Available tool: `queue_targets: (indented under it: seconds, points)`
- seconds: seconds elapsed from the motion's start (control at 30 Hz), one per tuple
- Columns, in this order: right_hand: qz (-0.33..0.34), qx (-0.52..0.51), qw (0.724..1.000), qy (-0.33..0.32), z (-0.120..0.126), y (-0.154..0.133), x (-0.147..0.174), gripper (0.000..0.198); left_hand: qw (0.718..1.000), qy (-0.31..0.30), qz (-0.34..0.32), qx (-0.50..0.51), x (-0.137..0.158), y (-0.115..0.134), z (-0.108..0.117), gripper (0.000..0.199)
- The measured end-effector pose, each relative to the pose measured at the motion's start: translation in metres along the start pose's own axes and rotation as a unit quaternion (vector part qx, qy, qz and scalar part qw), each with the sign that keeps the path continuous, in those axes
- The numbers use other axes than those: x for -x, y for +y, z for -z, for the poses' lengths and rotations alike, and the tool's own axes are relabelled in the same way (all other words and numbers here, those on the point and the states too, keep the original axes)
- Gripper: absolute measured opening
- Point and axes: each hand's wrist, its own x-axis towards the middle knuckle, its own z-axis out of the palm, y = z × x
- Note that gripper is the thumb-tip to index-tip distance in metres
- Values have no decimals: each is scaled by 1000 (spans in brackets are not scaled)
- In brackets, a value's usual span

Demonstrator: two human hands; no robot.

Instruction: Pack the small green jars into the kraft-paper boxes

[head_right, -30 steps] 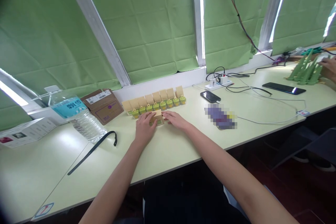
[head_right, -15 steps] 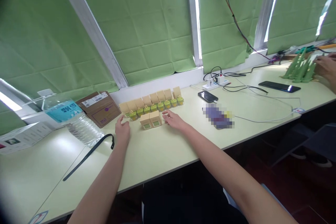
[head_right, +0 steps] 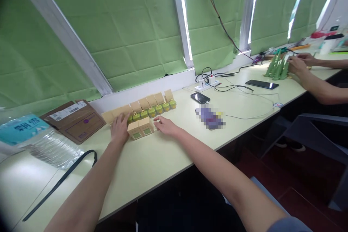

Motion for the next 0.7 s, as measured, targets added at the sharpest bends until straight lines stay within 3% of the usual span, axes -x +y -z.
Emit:
queue_targets:
  seconds: [0.07,0.23,0.7]
  points:
    - [1,-5,1000,-1,0,1,-1,24,999,-26,-36,-16,-9,6,0,53]
    - [-11,-18,1000,-8,-1,-2,0,22,993,-92,-52,-48,-19,13,2,58]
    - [-16,-1,999,-29,1,-10,7,24,976,-163,-101,-100,-20,4,13,68]
